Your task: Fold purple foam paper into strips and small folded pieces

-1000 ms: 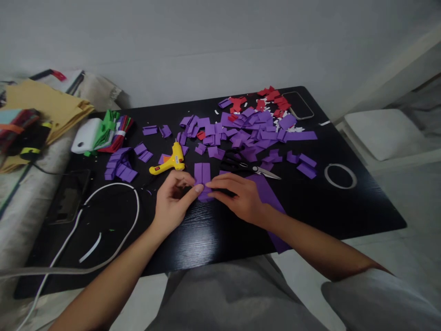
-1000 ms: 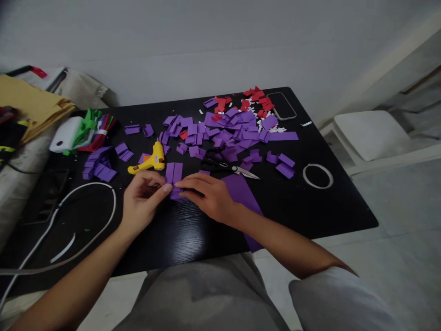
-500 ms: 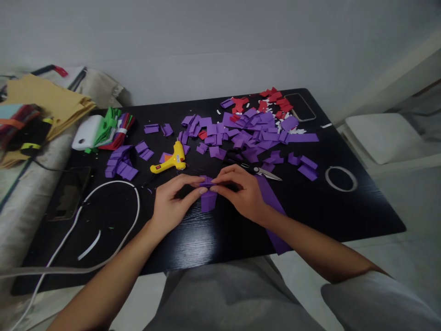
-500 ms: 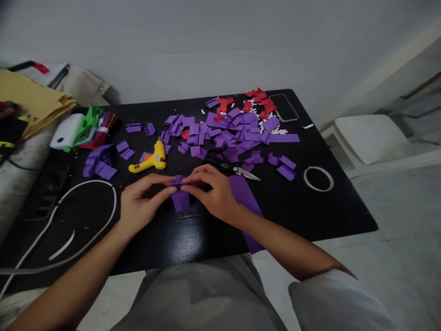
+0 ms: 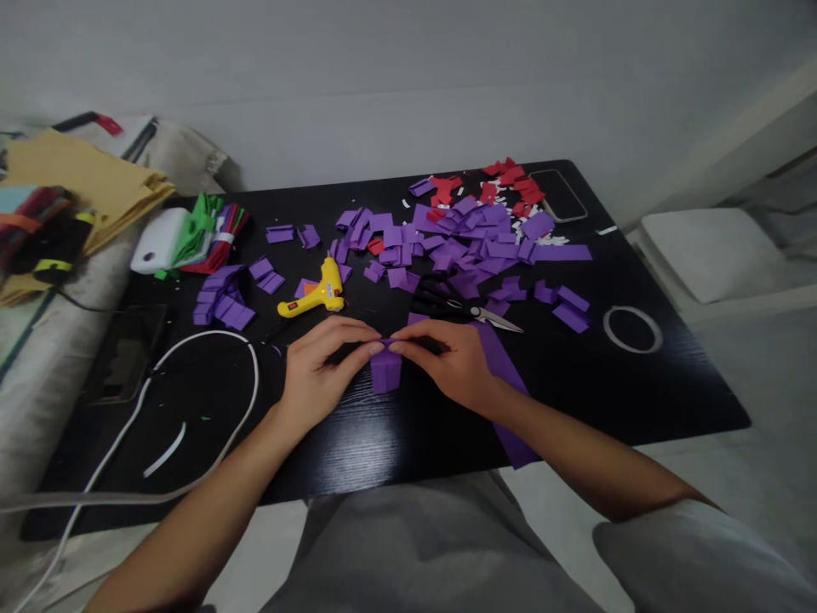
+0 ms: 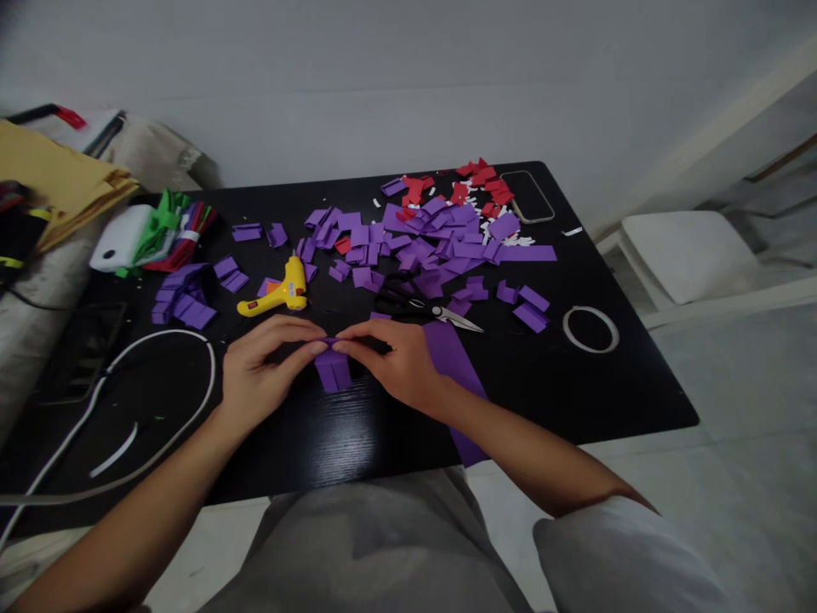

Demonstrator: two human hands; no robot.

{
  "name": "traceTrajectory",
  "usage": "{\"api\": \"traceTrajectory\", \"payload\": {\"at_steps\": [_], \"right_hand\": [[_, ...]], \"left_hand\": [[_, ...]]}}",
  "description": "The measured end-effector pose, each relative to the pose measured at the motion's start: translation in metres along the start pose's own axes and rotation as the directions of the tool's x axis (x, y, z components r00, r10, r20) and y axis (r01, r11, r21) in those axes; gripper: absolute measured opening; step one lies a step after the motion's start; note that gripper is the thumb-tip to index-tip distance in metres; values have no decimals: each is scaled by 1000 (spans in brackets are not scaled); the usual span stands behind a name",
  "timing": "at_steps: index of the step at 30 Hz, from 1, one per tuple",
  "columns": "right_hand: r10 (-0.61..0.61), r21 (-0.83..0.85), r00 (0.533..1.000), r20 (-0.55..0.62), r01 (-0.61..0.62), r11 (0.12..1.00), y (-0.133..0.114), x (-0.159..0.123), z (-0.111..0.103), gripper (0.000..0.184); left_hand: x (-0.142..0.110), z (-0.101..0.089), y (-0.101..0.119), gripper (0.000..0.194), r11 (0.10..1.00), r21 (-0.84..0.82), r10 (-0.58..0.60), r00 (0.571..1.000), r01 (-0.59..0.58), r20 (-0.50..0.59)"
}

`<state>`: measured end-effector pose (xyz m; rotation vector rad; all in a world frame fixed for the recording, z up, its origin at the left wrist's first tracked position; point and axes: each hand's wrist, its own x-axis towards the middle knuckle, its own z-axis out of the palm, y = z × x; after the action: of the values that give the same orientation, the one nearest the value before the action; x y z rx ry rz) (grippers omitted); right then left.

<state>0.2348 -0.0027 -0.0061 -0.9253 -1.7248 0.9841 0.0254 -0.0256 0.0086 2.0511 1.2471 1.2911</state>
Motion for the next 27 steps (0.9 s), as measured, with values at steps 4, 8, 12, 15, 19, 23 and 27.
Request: {"api": "traceTrajectory", "payload": {"at_steps": [4,8,12,15,19,23,27], "right_hand": [[10,-15,1000,8,-10,1000,0,0,0,5],[24,2,1000,13,-24,1000,-1,0,0,4],[36,11,999,26,-36,999,-3,0,0,4],[49,10,998,35,-49,999,-3,0,0,5],[59,15,997,44,-60,998,-4,0,0,5],[70,15,996,54,-71,997,-3,-1,1,5],[69,18,996,59,-70,997,-2,-1,1,6]], "left_hand": [[-2,-2,0,10,1000,8,-14,1000,14,23],[-2,-3,1,8,1000,6,-11,1000,11,23],[-1,-2,3,5,1000,7,-14,1000,14,25],[0,-2,4,2,1000,14,-19,999,19,28],[1,-2,6,3,999,8,-37,998,36,48],[1,-3,6,6,998,11,-68,996,67,63],[0,-3,4,6,998,14,-54,996,54,71]]}}
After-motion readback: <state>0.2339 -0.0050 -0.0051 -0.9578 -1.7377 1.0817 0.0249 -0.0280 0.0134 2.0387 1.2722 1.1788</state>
